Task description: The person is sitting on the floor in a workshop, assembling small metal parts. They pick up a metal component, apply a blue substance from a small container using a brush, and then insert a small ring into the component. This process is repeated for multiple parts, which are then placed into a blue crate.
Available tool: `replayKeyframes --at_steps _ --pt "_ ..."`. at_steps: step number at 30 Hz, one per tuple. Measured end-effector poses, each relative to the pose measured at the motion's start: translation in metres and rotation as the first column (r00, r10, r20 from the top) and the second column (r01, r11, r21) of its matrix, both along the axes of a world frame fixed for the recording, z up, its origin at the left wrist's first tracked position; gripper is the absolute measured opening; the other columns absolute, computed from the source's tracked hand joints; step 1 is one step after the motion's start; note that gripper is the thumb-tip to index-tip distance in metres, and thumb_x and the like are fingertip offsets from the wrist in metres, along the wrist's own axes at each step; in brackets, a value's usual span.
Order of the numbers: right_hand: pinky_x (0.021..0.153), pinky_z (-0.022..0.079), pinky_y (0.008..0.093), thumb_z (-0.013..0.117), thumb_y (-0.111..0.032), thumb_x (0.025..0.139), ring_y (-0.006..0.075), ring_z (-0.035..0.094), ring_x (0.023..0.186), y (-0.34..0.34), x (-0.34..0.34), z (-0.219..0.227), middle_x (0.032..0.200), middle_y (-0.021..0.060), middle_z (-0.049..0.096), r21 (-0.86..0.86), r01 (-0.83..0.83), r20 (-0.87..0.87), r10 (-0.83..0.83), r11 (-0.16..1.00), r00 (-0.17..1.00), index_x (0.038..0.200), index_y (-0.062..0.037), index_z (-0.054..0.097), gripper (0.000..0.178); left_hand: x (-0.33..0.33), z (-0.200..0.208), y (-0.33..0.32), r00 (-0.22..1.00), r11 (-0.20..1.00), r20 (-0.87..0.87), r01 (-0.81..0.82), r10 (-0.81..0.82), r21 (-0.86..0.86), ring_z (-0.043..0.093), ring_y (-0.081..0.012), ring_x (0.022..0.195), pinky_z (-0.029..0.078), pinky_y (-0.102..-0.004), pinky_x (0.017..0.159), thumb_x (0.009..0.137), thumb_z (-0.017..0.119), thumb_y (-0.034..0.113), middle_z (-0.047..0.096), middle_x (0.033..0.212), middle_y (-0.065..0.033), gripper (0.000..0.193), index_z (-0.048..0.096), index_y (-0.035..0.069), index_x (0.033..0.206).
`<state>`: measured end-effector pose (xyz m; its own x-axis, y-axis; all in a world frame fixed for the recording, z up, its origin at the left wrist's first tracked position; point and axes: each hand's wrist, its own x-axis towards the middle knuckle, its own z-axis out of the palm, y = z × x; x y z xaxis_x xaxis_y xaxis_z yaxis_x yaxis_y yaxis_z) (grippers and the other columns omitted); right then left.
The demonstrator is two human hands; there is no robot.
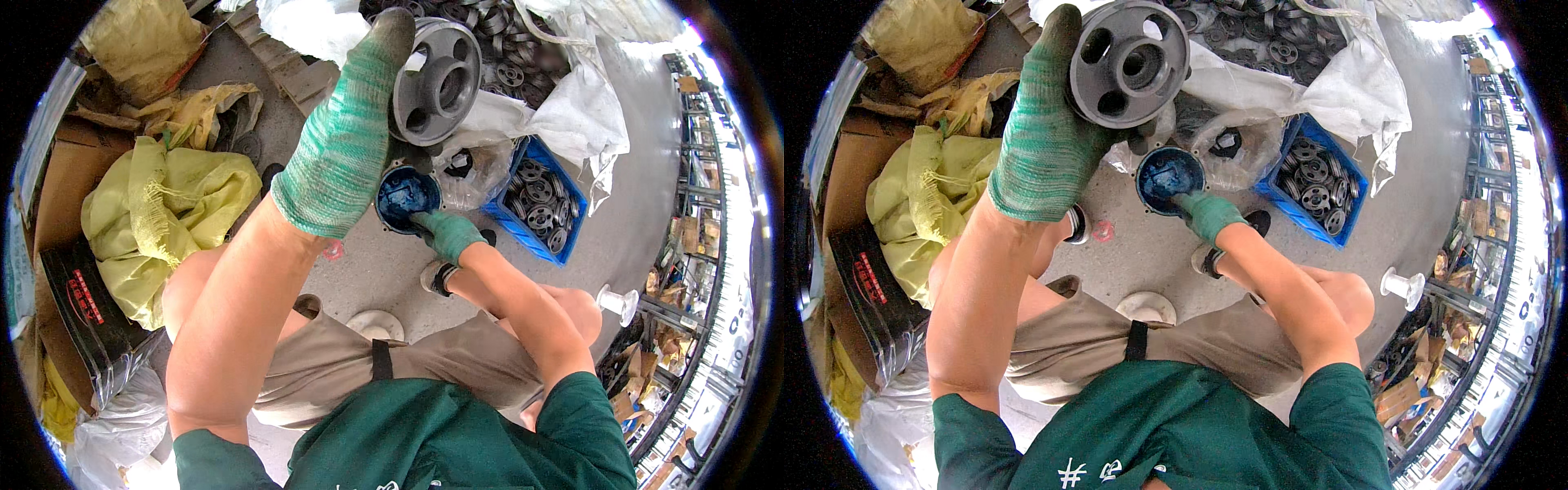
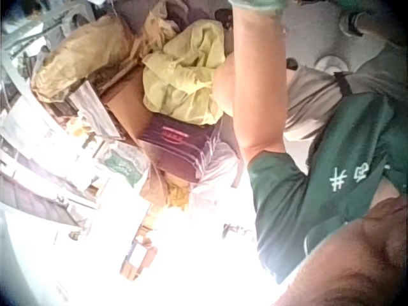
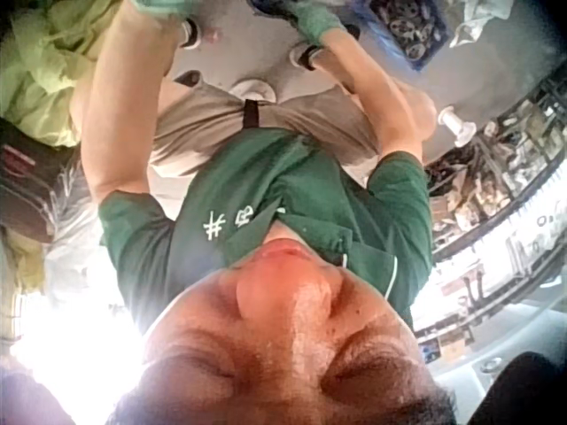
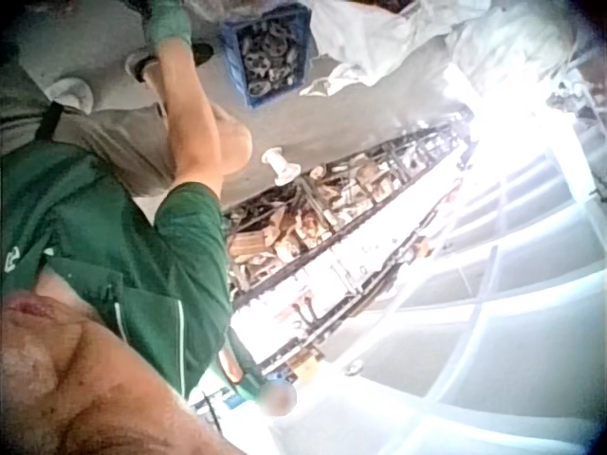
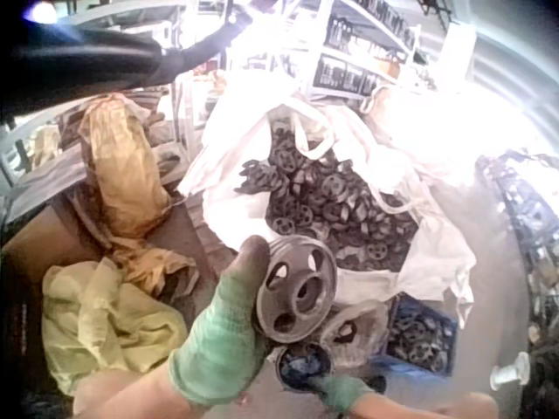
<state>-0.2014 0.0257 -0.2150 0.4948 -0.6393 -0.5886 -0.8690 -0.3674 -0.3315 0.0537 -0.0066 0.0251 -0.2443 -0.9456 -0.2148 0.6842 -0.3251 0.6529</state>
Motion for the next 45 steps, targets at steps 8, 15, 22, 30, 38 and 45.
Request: replayKeyframes --at_steps 8,15,22,30,38,45 --pt "0.09 0.054 0.0431 0.068 -0.027 0.093 0.0387 0.069 0.103 -0.018 0.02 -0.035 0.113 0.0187 0.073 0.017 0.325 0.322 -0.313 0.946 0.894 0.123 -0.0125 0.072 0.033 0.009 -0.019 0.001 0.996 0.983 0.03 -0.073 0.079 -0.167 0.064 -0.0233 0.117 0.049 -0.0374 0.104 0.096 0.053 0.068 0.065 0.128 -0.012 0.078 0.054 0.002 0.139" --pt "0.084 0.055 0.0458 0.063 -0.026 0.096 0.0376 0.068 0.099 0.002 -0.005 -0.021 0.113 0.0166 0.069 -0.301 0.214 0.216 -0.152 0.929 0.964 0.126 -0.0136 0.068 0.033 0.015 -0.025 0.005 0.989 0.975 0.015 -0.14 0.144 -0.171 0.063 -0.0225 0.117 0.05 -0.0377 0.103 0.097 0.057 0.062 0.064 0.13 -0.0105 0.073 0.052 0.004 0.141" --pt "0.08 0.056 0.0476 0.06 -0.029 0.098 0.0349 0.068 0.096 0.001 -0.011 -0.041 0.112 0.013 0.066 -0.413 0.076 0.098 -0.039 0.908 0.994 0.129 -0.0159 0.065 0.034 0.011 -0.028 0.004 0.987 0.971 0.002 -0.157 0.16 -0.181 0.063 -0.0217 0.118 0.051 -0.0379 0.103 0.097 0.06 0.055 0.063 0.131 -0.0091 0.068 0.049 0.007 0.144" --pt "0.078 0.056 0.0479 0.06 -0.028 0.097 0.0352 0.068 0.095 -0.008 0.005 -0.044 0.114 0.014 0.067 -0.294 -0.003 -0.069 -0.018 0.956 0.997 0.13 -0.0174 0.065 0.034 0.012 -0.03 0.007 0.981 0.963 0.004 -0.188 0.192 -0.195 0.062 -0.0208 0.119 0.052 -0.0382 0.101 0.098 0.064 0.048 0.061 0.132 -0.0075 0.065 0.046 0.009 0.147" --pt "0.063 0.052 0.0312 0.057 -0.026 0.104 0.0174 0.067 0.07 -0.029 -0.021 0.038 0.098 0.0081 0.074 0.189 0.598 0.496 -0.601 0.779 0.627 0.13 -0.0034 0.064 0.034 0.002 -0.032 0.01 0.962 0.931 0.092 -0.223 0.258 -0.288 0.062 -0.0199 0.12 0.053 -0.0385 0.1 0.099 0.067 0.04 0.06 0.134 -0.0058 0.064 0.043 0.011 0.15" --pt "0.054 0.052 0.0328 0.062 -0.031 0.1 0.0231 0.068 0.067 -0.039 -0.03 0.202 0.085 0.0118 0.07 0.679 0.484 0.695 -0.696 0.553 -0.181 0.116 0.0003 0.064 0.036 0.002 -0.036 0.015 0.916 0.93 0.345 -0.071 0.204 -0.361 0.056 -0.025 0.129 0.048 -0.0399 0.108 0.082 0.087 0.036 0.053 0.143 -0.0103 0.101 0.029 0.007 0.159"
